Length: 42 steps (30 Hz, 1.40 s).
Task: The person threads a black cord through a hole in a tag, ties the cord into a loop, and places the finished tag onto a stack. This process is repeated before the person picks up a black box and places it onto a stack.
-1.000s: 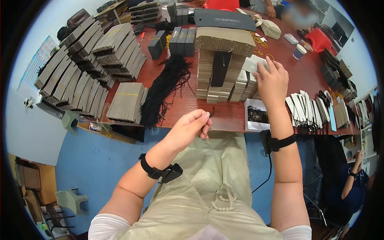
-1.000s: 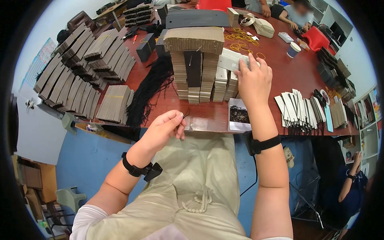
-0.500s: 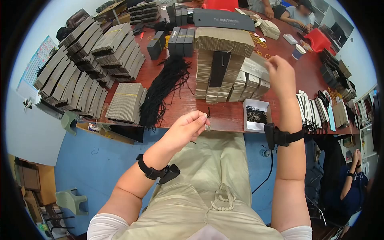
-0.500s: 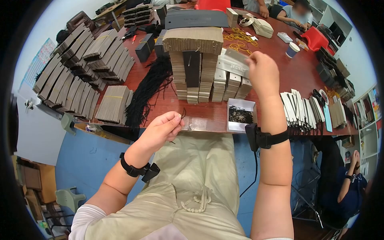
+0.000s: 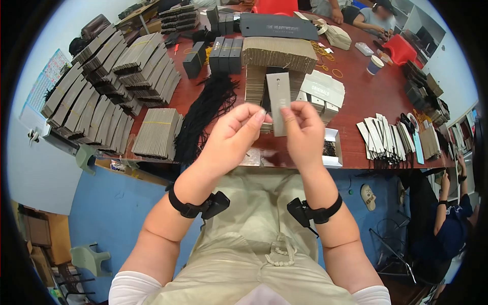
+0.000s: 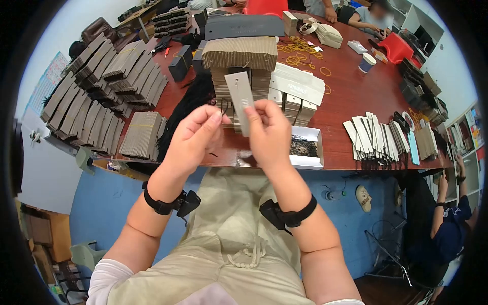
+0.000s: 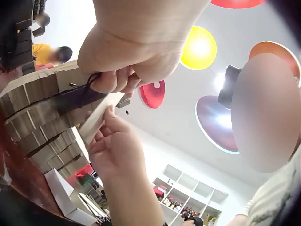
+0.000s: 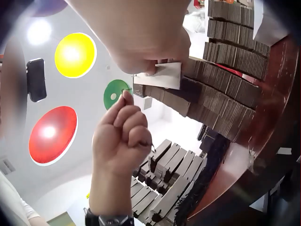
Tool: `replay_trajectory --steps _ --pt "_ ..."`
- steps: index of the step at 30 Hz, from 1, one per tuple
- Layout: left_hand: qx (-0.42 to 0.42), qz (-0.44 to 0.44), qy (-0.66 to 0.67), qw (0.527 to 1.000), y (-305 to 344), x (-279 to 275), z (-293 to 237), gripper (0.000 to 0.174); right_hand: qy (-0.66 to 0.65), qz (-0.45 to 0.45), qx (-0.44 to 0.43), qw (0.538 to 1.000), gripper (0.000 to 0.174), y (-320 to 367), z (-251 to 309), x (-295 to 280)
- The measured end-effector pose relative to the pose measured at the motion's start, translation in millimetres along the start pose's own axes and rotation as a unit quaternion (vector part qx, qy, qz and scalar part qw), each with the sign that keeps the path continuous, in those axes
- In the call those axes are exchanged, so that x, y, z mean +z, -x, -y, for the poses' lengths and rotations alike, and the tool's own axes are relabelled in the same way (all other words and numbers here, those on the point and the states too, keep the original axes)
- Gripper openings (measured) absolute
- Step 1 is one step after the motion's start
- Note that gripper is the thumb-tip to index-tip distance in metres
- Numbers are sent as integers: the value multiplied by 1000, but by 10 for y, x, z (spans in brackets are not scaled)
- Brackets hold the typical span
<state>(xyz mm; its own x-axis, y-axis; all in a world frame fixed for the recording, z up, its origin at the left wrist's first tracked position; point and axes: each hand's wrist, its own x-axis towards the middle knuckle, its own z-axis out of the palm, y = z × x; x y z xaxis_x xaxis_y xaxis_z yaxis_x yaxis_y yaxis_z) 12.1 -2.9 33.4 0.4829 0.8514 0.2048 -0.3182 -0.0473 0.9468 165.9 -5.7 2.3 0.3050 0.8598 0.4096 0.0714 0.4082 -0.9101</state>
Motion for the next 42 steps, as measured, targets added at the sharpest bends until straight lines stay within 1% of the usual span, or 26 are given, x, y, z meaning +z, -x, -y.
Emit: replay_trajectory --steps 2,3,6,8,9,11,12,14,15,18,20,21,23,24,26,27,30,31,34,37,40,42 --pt "14 7 6 1000 -89 52 -77 17 8 17 1 1000 12 -12 -5 32" --pt "7 -5 -20 1000 -92 50 -92 19 19 20 6 1000 12 -40 -1 40" --pt "-32 7 -11 999 -314 64 -99 17 19 29 29 999 15 -74 -22 32" --pt "-60 -24 24 998 -326 23 -79 17 27 37 50 998 16 -61 -18 24" --pt "-74 -39 43 996 -328 0 -62 17 43 28 35 998 16 -60 -20 28" --pt "-89 -69 30 993 -318 -47 -2 17 75 9 7 997 17 -59 -28 44" --pt "-97 -84 24 991 -305 -59 16 17 101 -4 -30 994 17 -77 -21 48" --pt "-51 -48 9 998 -252 -50 21 18 151 -27 -103 983 16 -124 1 57" --pt "-28 -29 1 999 -231 -42 15 18 143 -18 -85 986 15 -132 -4 56" --pt "3 0 -16 1000 -201 46 -110 18 125 3 -39 991 14 -157 -8 45" --pt "-6 -2 -15 1000 -273 44 -119 19 125 14 -18 992 13 -158 2 53" --pt "-11 -5 -14 1000 -307 25 -125 19 138 -4 -43 989 15 -159 -4 71" --pt "-65 -33 12 997 -343 -60 -62 20 163 -38 -92 982 18 -166 -26 100" --pt "-93 -44 24 994 -356 -93 -26 20 196 -59 -139 969 20 -173 1 115" --pt "-95 -48 25 994 -342 -133 -2 21 258 -103 -238 931 24 -233 90 145" --pt "-99 -50 27 993 -319 -142 29 21 242 -103 -247 933 29 -278 66 163" --pt "-65 -51 2 997 -287 -156 128 21 127 -69 -134 980 31 -348 76 223" --pt "-67 -52 -1 996 -272 -162 142 21 86 -45 -77 992 32 -352 94 208" --pt "-75 -59 -9 995 -215 -186 176 22 160 -50 -107 980 31 -366 90 167" --pt "-82 -53 -8 995 -196 -197 223 23 118 -84 -136 980 30 -350 23 247" --pt "-78 -49 -5 996 -190 -198 273 24 107 -99 -117 982 30 -307 51 297" --pt "-84 -53 -12 995 -175 -194 286 25 169 -112 -169 965 30 -273 91 321"
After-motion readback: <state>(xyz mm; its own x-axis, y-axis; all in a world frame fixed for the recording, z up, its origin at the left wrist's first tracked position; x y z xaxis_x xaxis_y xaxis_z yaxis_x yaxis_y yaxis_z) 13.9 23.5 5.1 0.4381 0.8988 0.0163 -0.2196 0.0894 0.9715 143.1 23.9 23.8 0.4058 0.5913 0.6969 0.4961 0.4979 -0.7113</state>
